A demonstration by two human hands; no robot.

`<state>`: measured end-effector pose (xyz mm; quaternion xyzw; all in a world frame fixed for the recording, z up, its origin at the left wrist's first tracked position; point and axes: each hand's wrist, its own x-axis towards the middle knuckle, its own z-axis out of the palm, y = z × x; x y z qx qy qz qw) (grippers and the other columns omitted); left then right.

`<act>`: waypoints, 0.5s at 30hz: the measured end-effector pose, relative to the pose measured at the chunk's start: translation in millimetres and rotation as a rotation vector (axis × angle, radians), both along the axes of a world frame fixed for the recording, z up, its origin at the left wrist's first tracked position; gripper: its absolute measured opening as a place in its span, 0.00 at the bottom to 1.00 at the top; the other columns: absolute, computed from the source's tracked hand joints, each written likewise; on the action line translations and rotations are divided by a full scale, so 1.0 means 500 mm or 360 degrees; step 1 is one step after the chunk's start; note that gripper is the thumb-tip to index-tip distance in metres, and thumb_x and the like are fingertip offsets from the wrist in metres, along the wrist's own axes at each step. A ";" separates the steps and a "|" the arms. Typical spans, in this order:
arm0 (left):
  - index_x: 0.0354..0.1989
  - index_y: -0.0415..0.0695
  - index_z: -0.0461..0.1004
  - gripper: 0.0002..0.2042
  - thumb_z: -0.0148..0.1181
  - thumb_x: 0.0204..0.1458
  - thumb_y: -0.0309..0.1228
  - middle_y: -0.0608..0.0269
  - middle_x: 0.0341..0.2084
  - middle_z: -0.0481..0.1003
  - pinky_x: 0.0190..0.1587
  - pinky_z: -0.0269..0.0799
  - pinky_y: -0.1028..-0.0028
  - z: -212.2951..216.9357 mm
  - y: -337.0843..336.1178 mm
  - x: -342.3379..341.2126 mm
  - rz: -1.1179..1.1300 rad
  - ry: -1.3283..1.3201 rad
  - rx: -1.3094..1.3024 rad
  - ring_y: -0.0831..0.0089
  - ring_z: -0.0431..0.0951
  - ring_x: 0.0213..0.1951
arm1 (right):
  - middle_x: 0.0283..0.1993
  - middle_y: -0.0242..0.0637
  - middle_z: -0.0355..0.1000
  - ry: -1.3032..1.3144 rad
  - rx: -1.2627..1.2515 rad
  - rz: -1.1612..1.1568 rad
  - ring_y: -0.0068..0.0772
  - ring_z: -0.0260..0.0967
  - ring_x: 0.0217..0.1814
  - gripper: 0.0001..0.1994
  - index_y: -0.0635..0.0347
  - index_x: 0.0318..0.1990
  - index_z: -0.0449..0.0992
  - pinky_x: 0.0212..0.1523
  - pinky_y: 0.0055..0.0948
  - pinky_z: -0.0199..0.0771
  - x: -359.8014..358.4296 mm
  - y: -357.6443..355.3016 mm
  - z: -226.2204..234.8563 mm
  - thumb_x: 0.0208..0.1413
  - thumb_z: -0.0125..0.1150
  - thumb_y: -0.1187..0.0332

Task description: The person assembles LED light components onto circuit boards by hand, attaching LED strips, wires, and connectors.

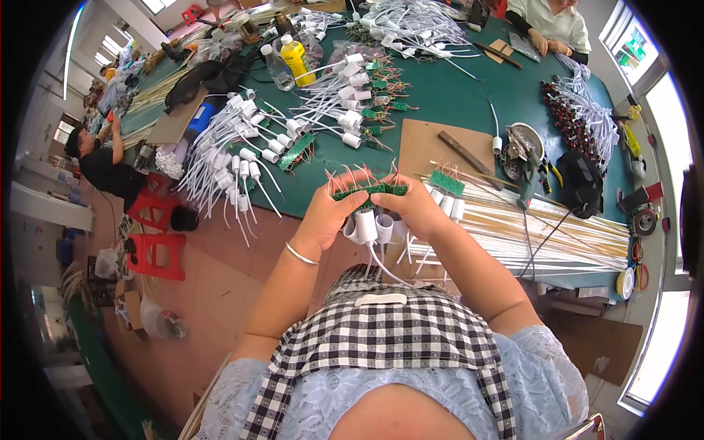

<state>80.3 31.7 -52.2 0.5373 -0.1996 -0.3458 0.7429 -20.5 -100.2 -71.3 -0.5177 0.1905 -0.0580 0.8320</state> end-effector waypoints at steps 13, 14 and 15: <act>0.47 0.36 0.70 0.15 0.57 0.51 0.25 0.56 0.41 0.74 0.42 0.72 0.75 -0.033 0.012 0.067 0.0083 0.0155 0.0104 0.73 0.75 0.37 | 0.28 0.25 0.68 -0.0256 0.0097 0.0171 0.18 0.63 0.28 0.19 0.62 0.49 0.70 0.31 0.20 0.66 0.002 -0.048 -0.005 0.49 0.62 0.66; 0.47 0.38 0.70 0.13 0.56 0.53 0.27 0.58 0.42 0.74 0.44 0.70 0.75 -0.043 0.020 0.085 0.0081 -0.0070 0.0265 0.75 0.74 0.40 | 0.28 0.24 0.66 -0.0216 0.0057 0.0273 0.15 0.61 0.28 0.21 0.60 0.52 0.69 0.31 0.19 0.64 0.000 -0.057 0.007 0.50 0.62 0.67; 0.47 0.38 0.70 0.13 0.56 0.53 0.27 0.58 0.42 0.74 0.44 0.70 0.75 -0.048 0.017 0.084 0.0081 -0.0074 0.0260 0.75 0.74 0.40 | 0.28 0.24 0.66 -0.0219 0.0052 0.0273 0.15 0.61 0.28 0.21 0.60 0.52 0.69 0.31 0.19 0.64 0.003 -0.053 0.010 0.50 0.62 0.67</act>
